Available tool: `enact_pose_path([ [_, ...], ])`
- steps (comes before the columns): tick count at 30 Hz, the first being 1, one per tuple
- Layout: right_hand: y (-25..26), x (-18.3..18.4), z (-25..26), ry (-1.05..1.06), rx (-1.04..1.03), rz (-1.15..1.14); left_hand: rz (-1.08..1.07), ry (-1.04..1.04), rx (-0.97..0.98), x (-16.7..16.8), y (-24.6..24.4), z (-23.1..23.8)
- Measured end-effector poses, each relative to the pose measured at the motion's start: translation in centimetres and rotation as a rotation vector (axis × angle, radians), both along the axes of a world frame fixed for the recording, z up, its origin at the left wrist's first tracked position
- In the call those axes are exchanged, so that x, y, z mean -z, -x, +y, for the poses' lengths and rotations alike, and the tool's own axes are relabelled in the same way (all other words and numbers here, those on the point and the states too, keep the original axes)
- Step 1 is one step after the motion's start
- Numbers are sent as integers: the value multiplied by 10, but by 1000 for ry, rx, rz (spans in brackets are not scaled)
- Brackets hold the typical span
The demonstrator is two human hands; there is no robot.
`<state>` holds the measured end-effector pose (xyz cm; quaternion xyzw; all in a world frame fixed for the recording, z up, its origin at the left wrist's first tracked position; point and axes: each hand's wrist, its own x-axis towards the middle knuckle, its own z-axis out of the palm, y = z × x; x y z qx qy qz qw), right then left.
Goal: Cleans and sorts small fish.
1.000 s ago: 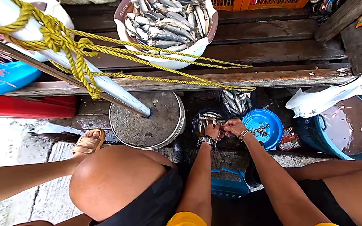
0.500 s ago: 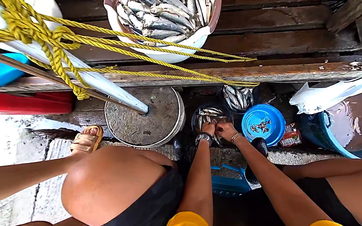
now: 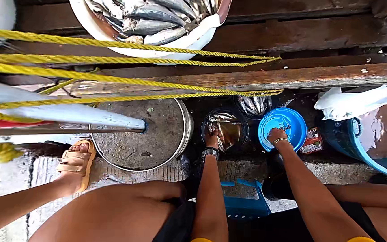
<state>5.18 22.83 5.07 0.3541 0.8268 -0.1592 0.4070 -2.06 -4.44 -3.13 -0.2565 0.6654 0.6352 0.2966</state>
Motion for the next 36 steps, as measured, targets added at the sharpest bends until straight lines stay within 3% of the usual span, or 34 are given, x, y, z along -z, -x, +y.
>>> enact_pose_path([
  [3,12,5,-2,-86,111,82,-101,-4,-140,-27,1,15],
  [8,62,59,-65,151,-24,313,-207,66,-124,-22,-12,18],
  [12,94,96,-89,233,-136,117,-301,116,-69,-18,-20,18],
  [16,89,114,-96,235,-116,13,-356,96,-59,-18,-23,18],
  [21,87,108,-94,234,-102,22,-389,75,-55,-22,-18,24],
  [26,100,98,-67,312,-43,238,-203,60,-112,-28,-11,31],
  [31,98,46,-50,558,122,297,53,197,212,-49,9,39],
  [36,83,1,-59,741,302,422,145,146,459,-65,11,42],
])
